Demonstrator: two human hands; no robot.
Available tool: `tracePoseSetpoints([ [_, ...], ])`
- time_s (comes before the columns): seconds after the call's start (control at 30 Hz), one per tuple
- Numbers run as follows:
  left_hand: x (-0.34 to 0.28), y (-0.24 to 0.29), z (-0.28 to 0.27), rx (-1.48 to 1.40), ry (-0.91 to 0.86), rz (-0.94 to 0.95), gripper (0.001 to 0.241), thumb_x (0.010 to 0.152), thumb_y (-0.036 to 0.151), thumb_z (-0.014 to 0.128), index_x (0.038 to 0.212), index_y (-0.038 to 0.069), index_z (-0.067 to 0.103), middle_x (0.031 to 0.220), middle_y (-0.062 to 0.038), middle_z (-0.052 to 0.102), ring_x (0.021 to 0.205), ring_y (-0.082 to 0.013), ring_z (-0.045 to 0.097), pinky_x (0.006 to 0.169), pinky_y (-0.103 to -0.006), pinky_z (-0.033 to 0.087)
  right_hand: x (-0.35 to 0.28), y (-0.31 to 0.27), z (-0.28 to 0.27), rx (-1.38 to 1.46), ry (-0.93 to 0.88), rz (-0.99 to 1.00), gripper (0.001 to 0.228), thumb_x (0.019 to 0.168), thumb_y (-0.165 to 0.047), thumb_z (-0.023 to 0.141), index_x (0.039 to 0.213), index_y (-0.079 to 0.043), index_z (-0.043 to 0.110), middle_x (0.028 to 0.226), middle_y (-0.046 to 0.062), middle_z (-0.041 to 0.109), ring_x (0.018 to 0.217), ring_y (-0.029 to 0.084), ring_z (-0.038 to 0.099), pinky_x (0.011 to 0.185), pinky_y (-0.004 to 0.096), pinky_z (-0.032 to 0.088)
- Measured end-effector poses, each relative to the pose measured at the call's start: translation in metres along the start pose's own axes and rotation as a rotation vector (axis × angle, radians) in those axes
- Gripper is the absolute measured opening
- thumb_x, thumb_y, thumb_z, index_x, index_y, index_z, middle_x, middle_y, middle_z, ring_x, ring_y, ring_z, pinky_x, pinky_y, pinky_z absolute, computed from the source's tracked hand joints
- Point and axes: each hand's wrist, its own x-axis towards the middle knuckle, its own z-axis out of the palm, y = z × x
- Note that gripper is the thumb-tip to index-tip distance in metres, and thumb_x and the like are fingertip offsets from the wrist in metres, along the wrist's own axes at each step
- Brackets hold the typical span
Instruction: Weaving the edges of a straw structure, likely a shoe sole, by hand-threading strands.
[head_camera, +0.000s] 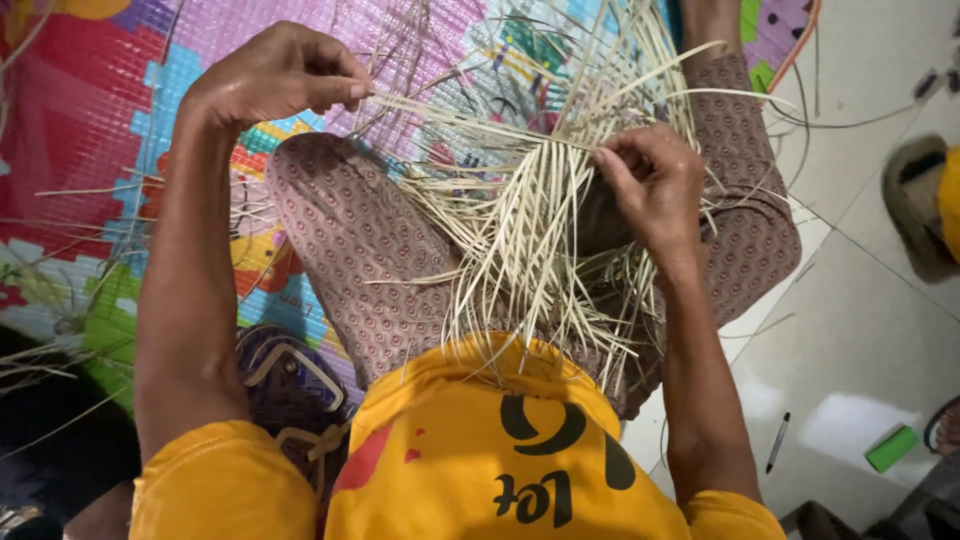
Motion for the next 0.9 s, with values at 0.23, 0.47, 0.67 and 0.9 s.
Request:
tracePoseSetpoints([
  [0.23, -0.003, -0.013, -0.014, 0.087, 0.225, 0.035, 0.017, 0.099, 0.003, 0.076, 0.115, -0.002, 0.073, 0.092, -0.016, 0.071, 0.072, -0.0222, 0.066, 0.061, -0.0312, 0.056, -0.003, 0.012, 0.012, -0.033, 0.025, -0.026, 0.013, 0.093, 0.003, 0.081, 0.090, -0.004, 0.071, 0.081, 0.005, 0.064, 0.058, 0.012, 0.048, 0.046, 0.023, 0.041],
  [0.47, -0.025, -0.022, -0.030, 0.127, 0.468, 0.139, 0.013, 0.109, 0.001, 0.077, 0.117, -0.004, 0.068, 0.100, -0.012, 0.069, 0.087, -0.0212, 0.068, 0.068, -0.0312, 0.057, -0.002, 0.015, 0.015, 0.030, 0.034, -0.037, 0.015, 0.091, 0.007, 0.079, 0.087, -0.003, 0.069, 0.079, 0.006, 0.063, 0.059, 0.013, 0.050, 0.048, 0.024, 0.044],
  [0.67, -0.005, 0.046, 0.033, 0.143, 0.501, 0.307, 0.014, 0.100, -0.004, 0.075, 0.113, -0.005, 0.070, 0.102, -0.019, 0.071, 0.084, -0.0247, 0.068, 0.075, -0.0324, 0.061, 0.000, 0.001, 0.009, 0.046, 0.024, 0.052, 0.017, 0.088, 0.006, 0.078, 0.084, -0.006, 0.067, 0.078, 0.004, 0.063, 0.061, 0.012, 0.050, 0.052, 0.024, 0.044],
  [0.9, 0.069, 0.083, 0.148, 0.274, 0.325, 0.280, 0.017, 0.085, 0.027, 0.086, 0.088, 0.011, 0.081, 0.103, -0.019, 0.066, 0.092, -0.0332, 0.063, 0.093, -0.0589, 0.050, 0.001, 0.008, 0.010, 0.046, -0.011, 0.068, 0.013, 0.091, 0.001, 0.077, 0.085, -0.007, 0.069, 0.080, 0.005, 0.066, 0.060, 0.012, 0.051, 0.051, 0.022, 0.046],
])
